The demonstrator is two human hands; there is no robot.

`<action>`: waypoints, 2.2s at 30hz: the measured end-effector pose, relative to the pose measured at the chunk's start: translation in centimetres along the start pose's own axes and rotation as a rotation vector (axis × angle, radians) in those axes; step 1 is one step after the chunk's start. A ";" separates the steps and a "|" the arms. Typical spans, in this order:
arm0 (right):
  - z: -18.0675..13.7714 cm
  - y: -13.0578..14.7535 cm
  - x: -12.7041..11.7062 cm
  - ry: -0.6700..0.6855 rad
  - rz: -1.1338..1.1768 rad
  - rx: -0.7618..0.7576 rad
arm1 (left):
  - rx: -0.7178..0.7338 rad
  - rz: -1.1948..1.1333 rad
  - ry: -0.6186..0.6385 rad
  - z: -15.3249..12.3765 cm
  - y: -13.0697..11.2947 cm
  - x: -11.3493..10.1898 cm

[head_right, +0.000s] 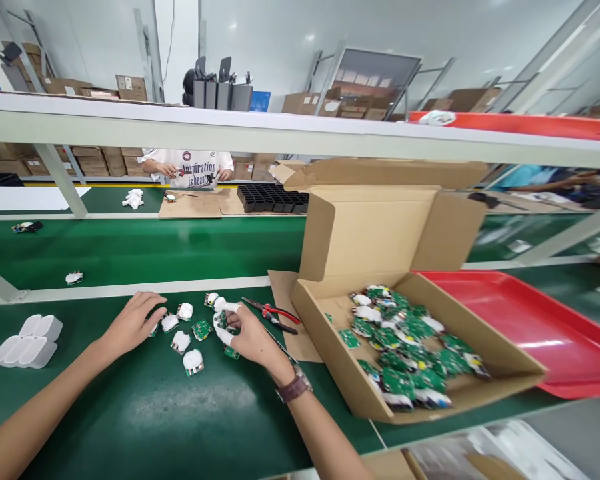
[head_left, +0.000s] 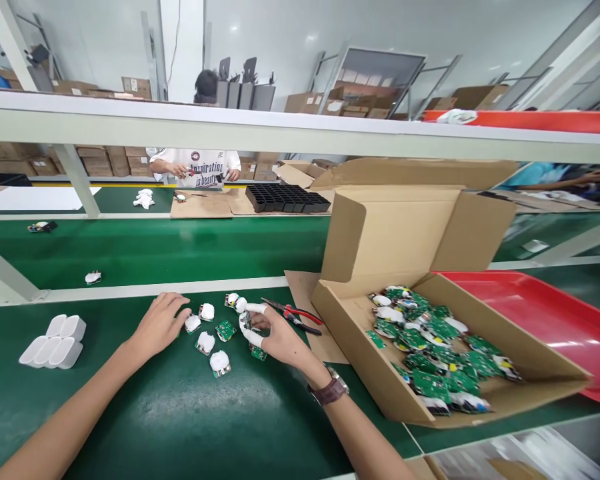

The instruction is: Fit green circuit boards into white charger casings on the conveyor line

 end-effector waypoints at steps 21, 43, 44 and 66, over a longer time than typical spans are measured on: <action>-6.0 0.6 1.3 -0.025 -0.367 -0.032 | 0.315 0.064 0.296 7.9 -11.7 6.7; -3.7 0.6 0.7 -0.013 -0.356 0.012 | 0.206 0.000 0.222 5.9 -8.9 5.4; -3.8 0.3 0.6 -0.020 -0.339 0.026 | 0.240 0.017 0.235 5.3 -9.2 5.6; -2.2 0.4 1.1 0.169 -0.159 -0.040 | -0.154 -0.188 0.346 -5.3 0.7 2.3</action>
Point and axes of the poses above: each hand's wrist, its own z-axis towards the middle knuckle, its own x-axis out of the palm, y = z × x, the point moved 10 cm from there along z, towards the middle knuckle, and after that the axes turned 14 degrees about y, right-handed, at the moved point
